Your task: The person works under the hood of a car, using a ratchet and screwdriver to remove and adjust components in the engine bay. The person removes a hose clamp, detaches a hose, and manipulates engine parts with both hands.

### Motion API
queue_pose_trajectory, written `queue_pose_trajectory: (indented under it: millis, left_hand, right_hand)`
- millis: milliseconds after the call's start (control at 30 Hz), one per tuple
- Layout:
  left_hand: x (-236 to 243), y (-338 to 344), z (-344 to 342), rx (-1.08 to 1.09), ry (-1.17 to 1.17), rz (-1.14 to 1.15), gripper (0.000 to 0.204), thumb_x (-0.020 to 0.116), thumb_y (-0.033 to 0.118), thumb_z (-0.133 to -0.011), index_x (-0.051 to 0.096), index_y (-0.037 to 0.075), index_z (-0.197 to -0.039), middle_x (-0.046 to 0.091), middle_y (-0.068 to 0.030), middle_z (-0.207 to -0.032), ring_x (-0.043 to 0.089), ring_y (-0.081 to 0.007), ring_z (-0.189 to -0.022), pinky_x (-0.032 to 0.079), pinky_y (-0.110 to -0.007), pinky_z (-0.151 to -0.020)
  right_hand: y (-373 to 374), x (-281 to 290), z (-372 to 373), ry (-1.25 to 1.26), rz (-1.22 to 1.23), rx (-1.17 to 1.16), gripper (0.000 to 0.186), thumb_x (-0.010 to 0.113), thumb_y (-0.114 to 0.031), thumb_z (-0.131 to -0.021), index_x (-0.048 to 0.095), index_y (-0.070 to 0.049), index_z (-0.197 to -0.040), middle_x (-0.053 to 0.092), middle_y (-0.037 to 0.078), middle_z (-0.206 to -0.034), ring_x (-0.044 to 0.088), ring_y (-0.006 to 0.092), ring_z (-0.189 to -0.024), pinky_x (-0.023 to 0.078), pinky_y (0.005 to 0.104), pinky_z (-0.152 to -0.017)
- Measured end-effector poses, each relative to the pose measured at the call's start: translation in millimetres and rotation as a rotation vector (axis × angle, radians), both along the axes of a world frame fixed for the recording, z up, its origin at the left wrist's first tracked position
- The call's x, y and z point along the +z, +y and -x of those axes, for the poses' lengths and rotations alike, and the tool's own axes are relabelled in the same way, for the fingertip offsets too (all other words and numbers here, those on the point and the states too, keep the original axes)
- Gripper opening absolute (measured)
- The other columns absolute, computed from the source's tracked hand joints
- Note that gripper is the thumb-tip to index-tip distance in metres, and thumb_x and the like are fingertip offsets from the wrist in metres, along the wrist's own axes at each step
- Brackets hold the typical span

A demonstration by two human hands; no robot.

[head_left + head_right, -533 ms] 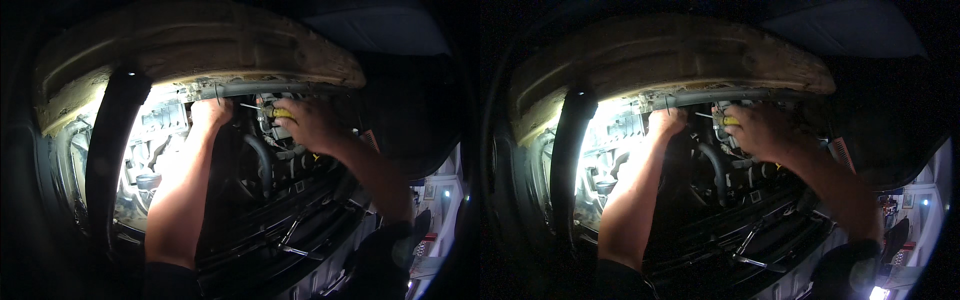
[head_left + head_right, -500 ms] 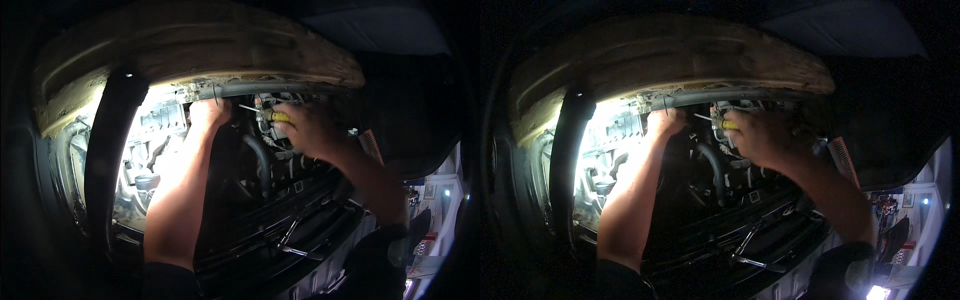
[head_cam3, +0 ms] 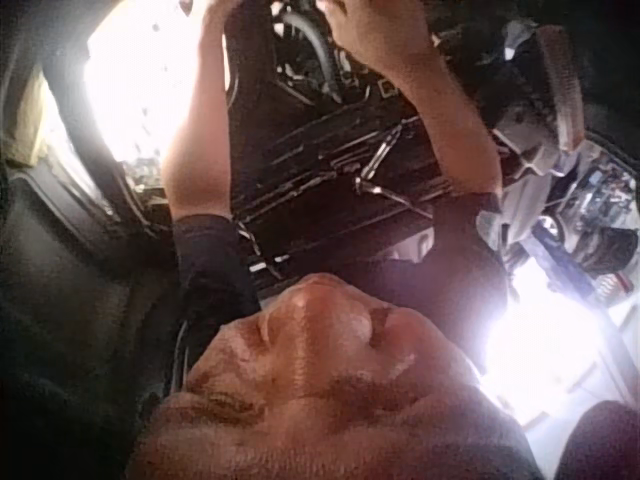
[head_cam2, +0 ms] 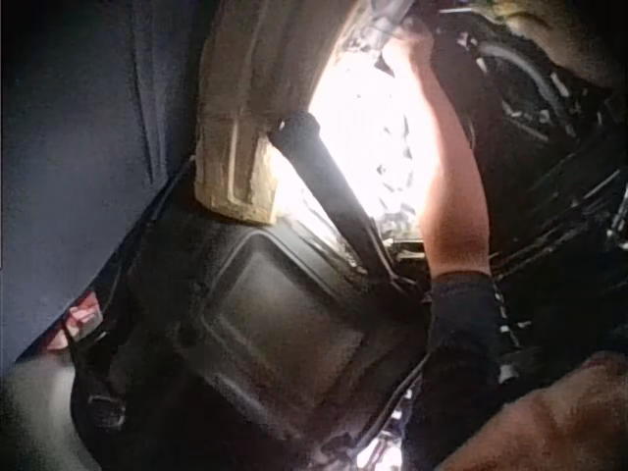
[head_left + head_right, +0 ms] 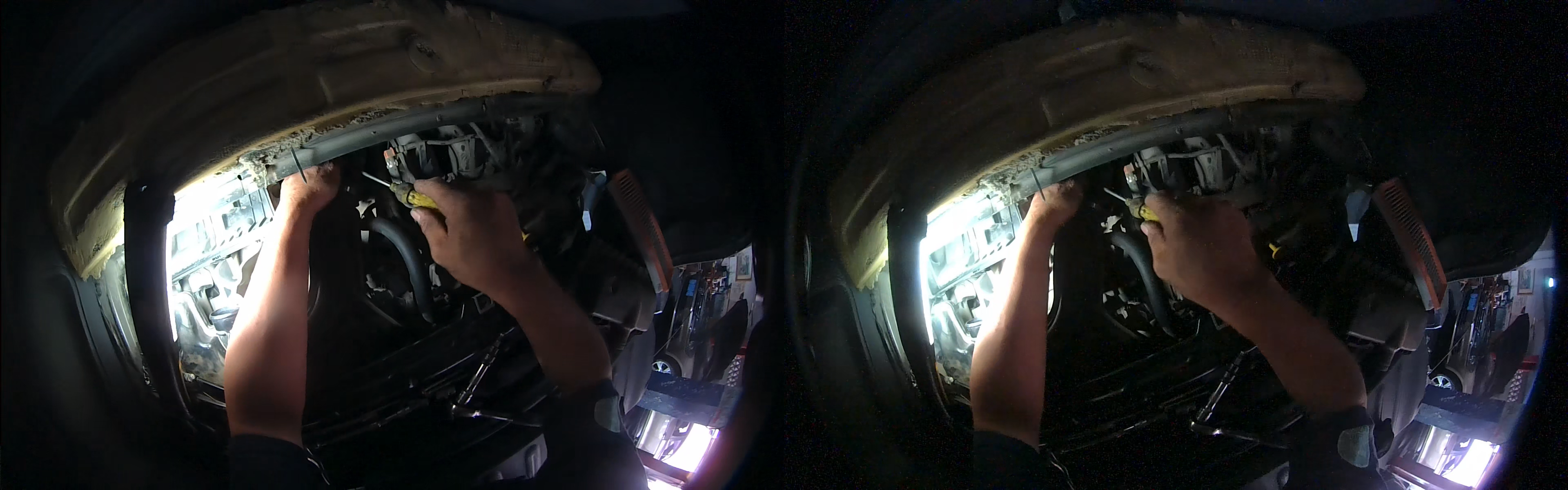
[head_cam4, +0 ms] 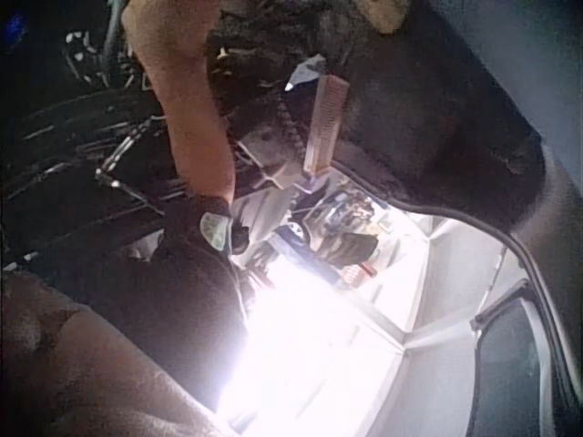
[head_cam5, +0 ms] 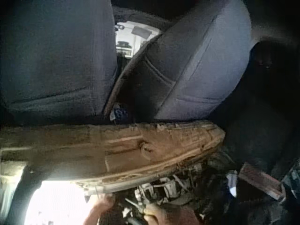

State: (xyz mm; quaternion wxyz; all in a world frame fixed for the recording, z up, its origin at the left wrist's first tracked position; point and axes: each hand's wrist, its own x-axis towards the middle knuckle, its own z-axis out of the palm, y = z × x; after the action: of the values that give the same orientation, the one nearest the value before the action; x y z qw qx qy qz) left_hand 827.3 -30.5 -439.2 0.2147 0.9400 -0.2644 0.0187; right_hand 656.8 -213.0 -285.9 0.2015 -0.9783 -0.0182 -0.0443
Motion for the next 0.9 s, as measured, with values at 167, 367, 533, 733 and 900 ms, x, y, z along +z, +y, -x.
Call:
queue_pose_trajectory:
  millis: [167,367,533,733,900]
  left_hand:
    - [-9.5,0.8,0.3,0.053,-0.011,-0.174,0.033,0.05,0.024,-0.099,0.069,0.006,-0.119,0.072,-0.0168,-0.114,0.069,-0.0379,-0.104,0.054,-0.05,-0.089]
    - [-6.7,4.9,1.9,-0.035,-0.257,-0.2,0.034,0.052,0.024,-0.098,0.068,0.008,-0.123,0.069,-0.018,-0.123,0.066,-0.038,-0.111,0.055,-0.051,-0.09]
    - [18.5,6.3,13.8,0.132,0.328,0.028,0.032,0.05,0.022,-0.101,0.068,0.007,-0.123,0.07,-0.0215,-0.124,0.066,-0.0387,-0.116,0.054,-0.05,-0.095]
    - [14.6,5.3,1.9,0.055,0.333,-0.201,0.039,0.056,0.03,-0.1,0.067,0.006,-0.128,0.067,-0.0217,-0.13,0.062,-0.039,-0.122,0.051,-0.048,-0.101]
    - [12.7,8.6,2.4,0.135,0.345,-0.076,0.039,0.058,0.031,-0.099,0.068,0.005,-0.127,0.067,-0.02,-0.131,0.062,-0.0371,-0.123,0.051,-0.048,-0.1]
  right_hand:
    - [2.6,-13.9,9.5,-0.074,-0.014,-0.028,0.027,0.077,-0.009,-0.087,0.07,0.0,-0.112,0.077,0.015,-0.096,0.077,0.0269,-0.084,0.062,0.0348,-0.08]
    - [-9.1,-32.9,12.8,-0.156,-0.123,-0.06,0.024,0.077,-0.01,-0.088,0.071,0.0,-0.109,0.077,0.014,-0.094,0.077,0.0271,-0.082,0.062,0.0348,-0.077]
    - [-13.2,-35.4,10.8,-0.149,-0.133,-0.073,0.022,0.075,-0.011,-0.088,0.072,0.0,-0.107,0.077,0.014,-0.091,0.077,0.0256,-0.08,0.062,0.0338,-0.074]
    - [-15.4,-37.8,10.4,-0.191,-0.155,-0.055,0.022,0.075,-0.01,-0.089,0.071,0.001,-0.107,0.077,0.014,-0.09,0.077,0.0269,-0.08,0.062,0.0341,-0.072]
    - [-12.8,-37.8,10.5,-0.169,-0.159,-0.08,0.022,0.075,-0.01,-0.089,0.071,0.0,-0.107,0.077,0.015,-0.09,0.076,0.0275,-0.078,0.062,0.0345,-0.071]
